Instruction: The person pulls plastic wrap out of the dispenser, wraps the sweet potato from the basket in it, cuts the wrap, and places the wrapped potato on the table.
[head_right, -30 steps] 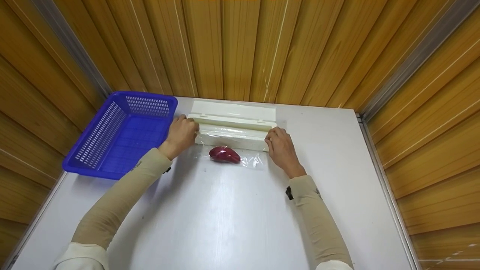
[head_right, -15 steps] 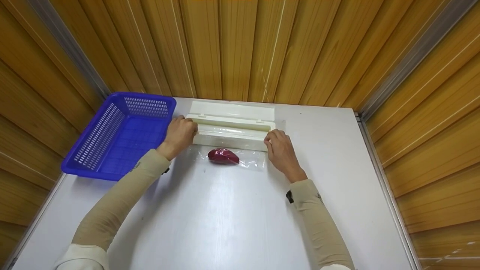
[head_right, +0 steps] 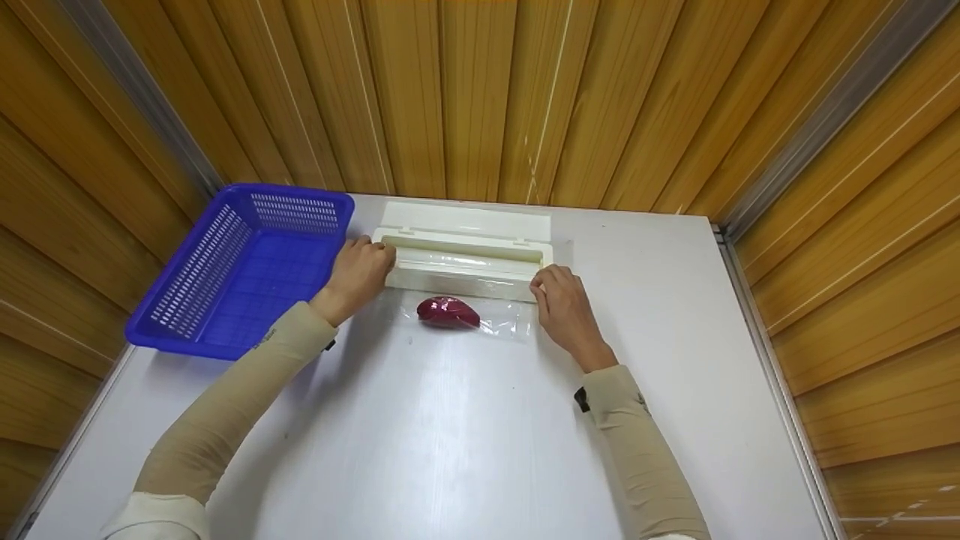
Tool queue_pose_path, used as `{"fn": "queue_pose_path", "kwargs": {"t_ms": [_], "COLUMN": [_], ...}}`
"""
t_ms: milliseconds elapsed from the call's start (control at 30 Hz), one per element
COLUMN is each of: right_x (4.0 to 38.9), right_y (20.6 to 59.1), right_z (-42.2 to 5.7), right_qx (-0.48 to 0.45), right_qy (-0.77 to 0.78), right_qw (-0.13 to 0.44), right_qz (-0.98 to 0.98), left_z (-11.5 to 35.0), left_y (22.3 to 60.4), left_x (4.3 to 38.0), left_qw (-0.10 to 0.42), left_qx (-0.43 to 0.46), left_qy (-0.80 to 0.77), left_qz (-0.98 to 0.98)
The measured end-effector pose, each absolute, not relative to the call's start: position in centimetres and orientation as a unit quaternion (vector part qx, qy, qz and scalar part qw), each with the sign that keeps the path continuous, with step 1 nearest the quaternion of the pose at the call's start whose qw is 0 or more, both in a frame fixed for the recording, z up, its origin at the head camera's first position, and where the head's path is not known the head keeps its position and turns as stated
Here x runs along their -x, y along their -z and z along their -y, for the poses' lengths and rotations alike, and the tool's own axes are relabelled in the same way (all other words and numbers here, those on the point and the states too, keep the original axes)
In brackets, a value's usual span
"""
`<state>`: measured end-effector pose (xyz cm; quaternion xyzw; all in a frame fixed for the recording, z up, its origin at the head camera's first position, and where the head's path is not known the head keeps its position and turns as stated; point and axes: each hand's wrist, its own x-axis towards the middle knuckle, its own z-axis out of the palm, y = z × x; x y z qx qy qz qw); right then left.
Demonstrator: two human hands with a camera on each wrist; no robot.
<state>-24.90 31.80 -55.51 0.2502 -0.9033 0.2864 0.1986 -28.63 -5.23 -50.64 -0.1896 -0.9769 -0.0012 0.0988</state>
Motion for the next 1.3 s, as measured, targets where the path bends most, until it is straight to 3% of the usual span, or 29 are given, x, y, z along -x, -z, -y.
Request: {"fn": "queue_pose_path", "kwargs": {"t_ms": [800,1300], "right_x": [21.5,20.6], "right_y": [56.0,57.5], "right_z": [-32.0,-31.9], "right_qx": [-0.273,-0.294], "right_qy": [-0.264,-0.235], "right_qw": [0.189,0.152], "right_qz": [0.906,0.914], "left_z": [5.5,5.4], "left_y": [50.2,51.9], "left_x": [24.3,22.7], "left_qw": [0.126,0.069], "left_qx": [0.206,0.194], "left_qy": [-0.03,-0.039], "left_qz": [0.97,0.978]}}
